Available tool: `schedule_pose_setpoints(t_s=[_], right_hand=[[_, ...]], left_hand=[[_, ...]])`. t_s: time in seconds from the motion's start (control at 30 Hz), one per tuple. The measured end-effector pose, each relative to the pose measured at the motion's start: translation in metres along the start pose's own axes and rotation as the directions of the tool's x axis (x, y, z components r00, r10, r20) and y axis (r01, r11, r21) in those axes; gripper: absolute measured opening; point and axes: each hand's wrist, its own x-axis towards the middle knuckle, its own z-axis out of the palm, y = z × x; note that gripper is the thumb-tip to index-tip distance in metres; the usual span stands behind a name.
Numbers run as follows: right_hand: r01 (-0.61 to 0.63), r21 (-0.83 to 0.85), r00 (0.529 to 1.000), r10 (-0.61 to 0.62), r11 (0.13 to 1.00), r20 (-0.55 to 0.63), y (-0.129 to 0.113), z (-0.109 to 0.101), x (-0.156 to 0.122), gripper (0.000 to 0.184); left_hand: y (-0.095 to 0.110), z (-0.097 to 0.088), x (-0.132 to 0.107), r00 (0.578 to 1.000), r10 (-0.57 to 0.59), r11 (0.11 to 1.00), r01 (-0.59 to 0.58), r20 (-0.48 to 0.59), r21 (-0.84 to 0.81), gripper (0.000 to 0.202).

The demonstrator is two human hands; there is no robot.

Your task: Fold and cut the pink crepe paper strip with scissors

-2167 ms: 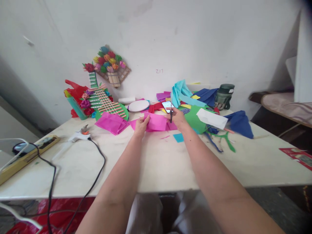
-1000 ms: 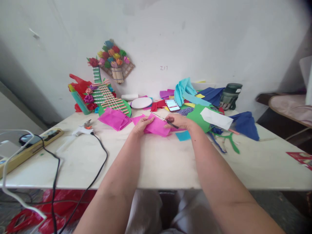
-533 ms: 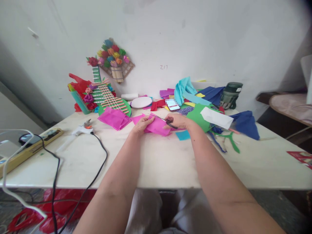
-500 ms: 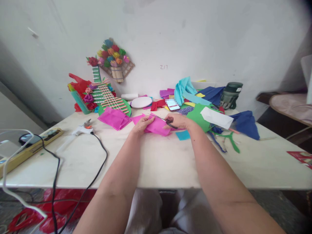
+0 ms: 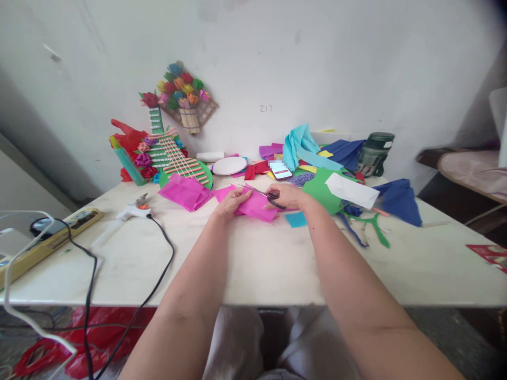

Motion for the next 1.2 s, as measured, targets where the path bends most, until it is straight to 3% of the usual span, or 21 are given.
schedule_pose_setpoints(t_s=[1.2], right_hand=[[-0.011, -0.083, 1.000, 0.012, 0.996, 0.010, 0.0012, 0.0022, 0.0016, 0.042]], left_hand=[[-0.0013, -0.0028, 0.0003, 1.000, -0.025, 1.000, 0.025, -0.003, 0.002, 0.038]])
